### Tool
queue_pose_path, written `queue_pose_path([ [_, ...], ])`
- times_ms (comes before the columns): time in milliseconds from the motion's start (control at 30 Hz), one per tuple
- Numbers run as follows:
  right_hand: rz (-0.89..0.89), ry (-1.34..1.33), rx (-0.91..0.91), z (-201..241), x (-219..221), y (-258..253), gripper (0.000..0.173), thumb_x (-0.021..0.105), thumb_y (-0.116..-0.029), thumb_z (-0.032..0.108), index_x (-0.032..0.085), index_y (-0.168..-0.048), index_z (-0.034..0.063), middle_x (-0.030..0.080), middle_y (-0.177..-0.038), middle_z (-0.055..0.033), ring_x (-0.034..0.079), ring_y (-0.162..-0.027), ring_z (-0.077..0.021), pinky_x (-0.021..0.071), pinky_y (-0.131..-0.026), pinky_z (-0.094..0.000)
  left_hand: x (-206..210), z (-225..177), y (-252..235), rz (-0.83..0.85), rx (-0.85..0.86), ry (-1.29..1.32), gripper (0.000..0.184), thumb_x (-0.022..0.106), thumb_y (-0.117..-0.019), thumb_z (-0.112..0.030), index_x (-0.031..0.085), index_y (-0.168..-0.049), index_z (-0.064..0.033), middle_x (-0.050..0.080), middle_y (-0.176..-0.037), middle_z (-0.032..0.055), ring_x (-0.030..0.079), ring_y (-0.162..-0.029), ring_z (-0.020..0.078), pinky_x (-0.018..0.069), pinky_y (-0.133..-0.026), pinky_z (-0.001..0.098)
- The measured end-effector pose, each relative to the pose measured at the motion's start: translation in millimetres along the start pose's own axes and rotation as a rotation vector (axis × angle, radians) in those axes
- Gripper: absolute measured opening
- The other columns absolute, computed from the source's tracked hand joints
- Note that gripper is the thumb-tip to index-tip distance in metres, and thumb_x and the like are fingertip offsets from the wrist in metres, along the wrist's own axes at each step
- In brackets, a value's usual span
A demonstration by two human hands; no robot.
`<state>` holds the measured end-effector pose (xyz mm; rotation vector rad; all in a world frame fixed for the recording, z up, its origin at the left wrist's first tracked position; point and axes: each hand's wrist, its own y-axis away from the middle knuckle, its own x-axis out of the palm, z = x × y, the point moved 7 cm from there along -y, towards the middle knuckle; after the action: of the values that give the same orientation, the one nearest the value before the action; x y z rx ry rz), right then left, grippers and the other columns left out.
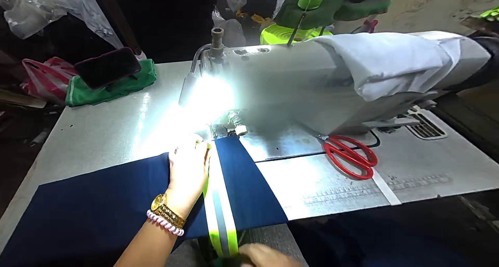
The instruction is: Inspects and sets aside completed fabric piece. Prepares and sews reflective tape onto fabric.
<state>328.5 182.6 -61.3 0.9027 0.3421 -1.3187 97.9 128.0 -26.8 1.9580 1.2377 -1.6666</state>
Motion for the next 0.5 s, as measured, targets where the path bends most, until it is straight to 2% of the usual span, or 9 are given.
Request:
queue_pose_path([
  [33,-0.093,0.029,-0.053,10,-19,-3,0.032,0.051,-0.1072,0.023,0.070,-0.122,0.0021,0.073,-0.108,-0.0171,0.073,-0.098,-0.0334,0.0597,-0.084,-0.0518,0,-4,4,0.000,0.051,-0.041,0.017,0.071,-0.0945,-0.022,0.078,-0.108,-0.0155,0.069,-0.114,0.0070,0.066,-0.107,0.0282,0.0512,-0.088,0.0557],
  [100,-0.374,0.117,-0.218,27,-57,-14,0.027,0.053,-0.1055,0.020,0.074,-0.116,0.0064,0.074,-0.098,-0.0111,0.072,-0.090,-0.0274,0.0603,-0.077,-0.0443,5,-6,14,0.064,0.092,-0.039,0.028,0.065,-0.0982,-0.025,0.074,-0.122,-0.0123,0.068,-0.123,0.0086,0.065,-0.116,0.0287,0.0523,-0.095,0.0550],
  [133,-0.512,0.195,-0.305,31,-69,-23,0.026,0.055,-0.1047,0.022,0.075,-0.116,0.0097,0.075,-0.102,-0.0076,0.072,-0.096,-0.0240,0.0600,-0.080,-0.0412,8,-4,20,0.107,0.092,-0.020,0.036,0.059,-0.1006,-0.030,0.070,-0.130,-0.0127,0.065,-0.133,0.0091,0.061,-0.124,0.0293,0.0494,-0.101,0.0556],
  [167,-0.614,0.296,-0.369,31,-77,-35,0.030,0.053,-0.1046,0.027,0.075,-0.121,0.0142,0.075,-0.115,-0.0044,0.071,-0.110,-0.0217,0.0590,-0.092,-0.0400,10,-1,25,0.150,0.090,0.002,0.043,0.053,-0.1025,-0.035,0.065,-0.138,-0.0138,0.060,-0.142,0.0090,0.056,-0.132,0.0299,0.0455,-0.106,0.0564],
  [200,-0.659,0.377,-0.400,27,-80,-51,0.035,0.050,-0.1056,0.033,0.072,-0.127,0.0168,0.072,-0.128,-0.0042,0.066,-0.123,-0.0228,0.0550,-0.102,-0.0422,13,2,29,0.179,0.089,0.023,0.048,0.047,-0.1040,-0.039,0.061,-0.143,-0.0151,0.056,-0.148,0.0083,0.052,-0.137,0.0299,0.0419,-0.110,0.0566],
  [267,-0.641,0.477,-0.368,16,-80,-80,0.046,0.044,-0.1052,0.044,0.068,-0.136,0.0192,0.064,-0.142,-0.0049,0.058,-0.136,-0.0256,0.0479,-0.111,-0.0490,14,7,31,0.190,0.102,0.061,0.052,0.041,-0.1048,-0.043,0.057,-0.147,-0.0166,0.054,-0.150,0.0064,0.048,-0.141,0.0290,0.0395,-0.114,0.0542],
  [333,-0.612,0.508,-0.311,6,-76,-97,0.052,0.042,-0.1042,0.048,0.065,-0.140,0.0185,0.060,-0.147,-0.0059,0.052,-0.141,-0.0259,0.0418,-0.115,-0.0537,15,11,28,0.183,0.122,0.083,0.053,0.039,-0.1046,-0.045,0.058,-0.145,-0.0160,0.054,-0.149,0.0057,0.047,-0.141,0.0272,0.0388,-0.115,0.0507],
  [500,-0.682,0.536,-0.277,3,-77,-104,0.053,0.037,-0.1055,0.049,0.066,-0.139,0.0197,0.061,-0.146,-0.0042,0.049,-0.144,-0.0245,0.0334,-0.120,-0.0572,16,14,14,0.208,0.142,0.085,0.053,0.039,-0.1049,-0.045,0.059,-0.145,-0.0156,0.054,-0.149,0.0070,0.047,-0.141,0.0278,0.0386,-0.115,0.0498],
])
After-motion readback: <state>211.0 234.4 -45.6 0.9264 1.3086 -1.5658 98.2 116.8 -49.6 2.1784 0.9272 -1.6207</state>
